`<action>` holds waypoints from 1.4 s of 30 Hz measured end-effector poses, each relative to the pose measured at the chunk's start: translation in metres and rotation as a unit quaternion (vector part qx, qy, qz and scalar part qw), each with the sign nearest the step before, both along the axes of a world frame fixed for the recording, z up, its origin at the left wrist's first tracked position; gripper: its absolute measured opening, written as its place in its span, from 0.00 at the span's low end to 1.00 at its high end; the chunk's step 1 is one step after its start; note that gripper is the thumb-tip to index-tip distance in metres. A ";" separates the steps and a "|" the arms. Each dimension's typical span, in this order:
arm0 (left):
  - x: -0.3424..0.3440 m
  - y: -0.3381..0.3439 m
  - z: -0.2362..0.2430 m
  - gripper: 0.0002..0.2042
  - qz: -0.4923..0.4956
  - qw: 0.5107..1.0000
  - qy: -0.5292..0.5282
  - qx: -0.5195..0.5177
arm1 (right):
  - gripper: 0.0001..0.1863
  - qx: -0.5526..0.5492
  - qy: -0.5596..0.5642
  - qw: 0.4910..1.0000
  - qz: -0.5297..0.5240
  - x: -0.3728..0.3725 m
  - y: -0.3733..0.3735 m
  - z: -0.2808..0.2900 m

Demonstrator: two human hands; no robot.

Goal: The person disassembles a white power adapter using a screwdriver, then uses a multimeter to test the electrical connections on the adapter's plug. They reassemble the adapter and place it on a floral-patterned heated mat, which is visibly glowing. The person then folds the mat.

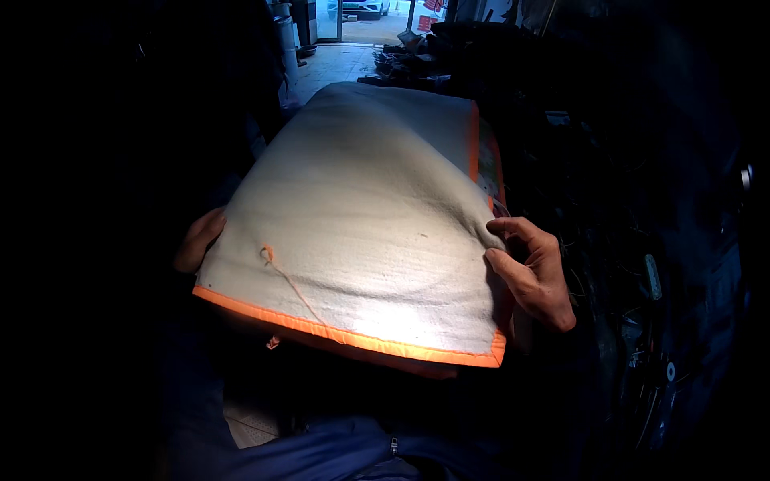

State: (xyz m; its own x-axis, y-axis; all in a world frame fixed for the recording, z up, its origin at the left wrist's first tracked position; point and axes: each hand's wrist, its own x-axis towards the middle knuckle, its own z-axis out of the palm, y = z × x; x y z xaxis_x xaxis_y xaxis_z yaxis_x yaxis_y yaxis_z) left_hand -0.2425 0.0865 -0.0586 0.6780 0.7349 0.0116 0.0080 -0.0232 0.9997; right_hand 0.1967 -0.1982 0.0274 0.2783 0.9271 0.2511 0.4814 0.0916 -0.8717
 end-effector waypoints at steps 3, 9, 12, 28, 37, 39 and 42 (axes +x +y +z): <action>0.018 -0.003 0.007 0.35 -0.011 0.998 0.058 -0.002 | 0.17 -0.001 -0.274 0.960 -0.059 0.011 0.003 -0.062; 0.032 -0.036 0.040 0.43 0.009 0.990 0.142 0.013 | 0.20 -0.147 -0.403 0.900 -0.078 -0.006 0.012 -0.024; 0.024 -0.050 0.030 0.41 -0.054 0.992 -0.045 -0.106 | 0.24 0.025 -0.495 0.867 -0.044 -0.015 0.009 -0.010; 0.062 -0.228 -0.012 0.55 0.073 0.903 -0.380 -0.186 | 0.38 0.009 -0.381 0.924 0.035 0.030 0.130 -0.043; 0.150 -0.231 -0.010 0.23 0.109 0.921 -0.150 -0.343 | 0.29 0.082 -0.473 0.877 0.001 0.025 0.136 -0.062; 0.156 -0.228 -0.004 0.16 0.020 0.920 -0.203 -0.336 | 0.29 0.095 -0.484 0.870 -0.009 0.028 0.134 -0.062; 0.154 -0.234 -0.009 0.11 0.098 0.950 -0.258 -0.148 | 0.30 0.025 -0.456 0.889 0.024 0.024 0.127 -0.043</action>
State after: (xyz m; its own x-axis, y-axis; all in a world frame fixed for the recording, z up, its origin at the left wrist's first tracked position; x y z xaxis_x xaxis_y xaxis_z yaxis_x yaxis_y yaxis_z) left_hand -0.0884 -0.1472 -0.0672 0.4874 0.8696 0.0783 -0.5088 0.2101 0.8349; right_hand 0.2206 -0.0711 -0.0157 -0.1011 0.9140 0.3929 0.9809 0.1576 -0.1141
